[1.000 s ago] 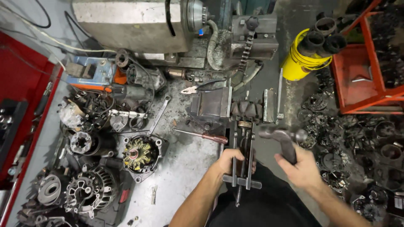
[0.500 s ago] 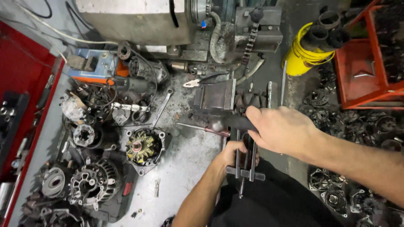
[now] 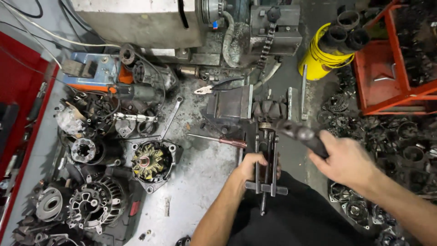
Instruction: The person uses a hammer to strike a metal component held in a vise. They then remove the component and use a wrench to tighten or adjust a bolt on the assembly. The person continues to manipulate the metal part with their hands and tools on a cluttered workbench.
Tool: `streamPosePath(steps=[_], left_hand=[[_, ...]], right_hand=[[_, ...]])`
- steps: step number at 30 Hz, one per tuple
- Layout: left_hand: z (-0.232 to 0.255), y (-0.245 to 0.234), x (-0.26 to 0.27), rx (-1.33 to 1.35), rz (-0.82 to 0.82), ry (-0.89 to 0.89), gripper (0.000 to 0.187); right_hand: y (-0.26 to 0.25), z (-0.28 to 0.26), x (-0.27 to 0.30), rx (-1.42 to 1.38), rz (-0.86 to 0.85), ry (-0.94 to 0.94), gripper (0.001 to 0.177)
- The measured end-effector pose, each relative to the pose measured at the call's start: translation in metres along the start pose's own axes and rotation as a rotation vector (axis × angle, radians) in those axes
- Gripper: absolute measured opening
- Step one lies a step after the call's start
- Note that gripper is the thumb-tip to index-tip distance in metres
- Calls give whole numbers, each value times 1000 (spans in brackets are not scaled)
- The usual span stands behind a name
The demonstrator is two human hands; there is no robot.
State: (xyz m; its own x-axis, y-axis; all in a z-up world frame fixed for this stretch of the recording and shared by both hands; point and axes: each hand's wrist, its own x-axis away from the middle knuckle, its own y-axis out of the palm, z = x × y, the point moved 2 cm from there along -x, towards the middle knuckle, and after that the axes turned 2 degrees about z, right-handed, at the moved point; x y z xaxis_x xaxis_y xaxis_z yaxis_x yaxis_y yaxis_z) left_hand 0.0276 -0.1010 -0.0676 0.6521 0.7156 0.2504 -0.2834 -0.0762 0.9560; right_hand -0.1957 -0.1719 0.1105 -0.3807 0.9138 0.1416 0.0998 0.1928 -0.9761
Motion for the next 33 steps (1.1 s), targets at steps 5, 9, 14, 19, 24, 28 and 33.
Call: streamPosePath(steps=[5, 9, 14, 19, 24, 28, 33], left_hand=[[2, -10, 7, -178, 282, -49, 48], [4, 6, 14, -193, 358, -55, 50], [0, 8, 18, -130, 190, 17, 55], [-17, -28, 23, -46, 211, 106, 52], [-39, -83, 29, 22, 540, 242, 37], [-70, 17, 68, -179, 830, 277, 90], [-150, -43, 99, -429, 869, 528, 52]], right_hand=[[37, 26, 20, -218, -135, 92, 28], [27, 20, 45, -408, -159, 276, 32], [13, -5, 52, -333, -153, 136, 37], [-27, -96, 14, -211, -67, -337, 38], [42, -192, -56, 65, -162, -821, 39], [101, -255, -74, 239, -289, -846, 26], [137, -282, -66, 175, -326, -867, 18]])
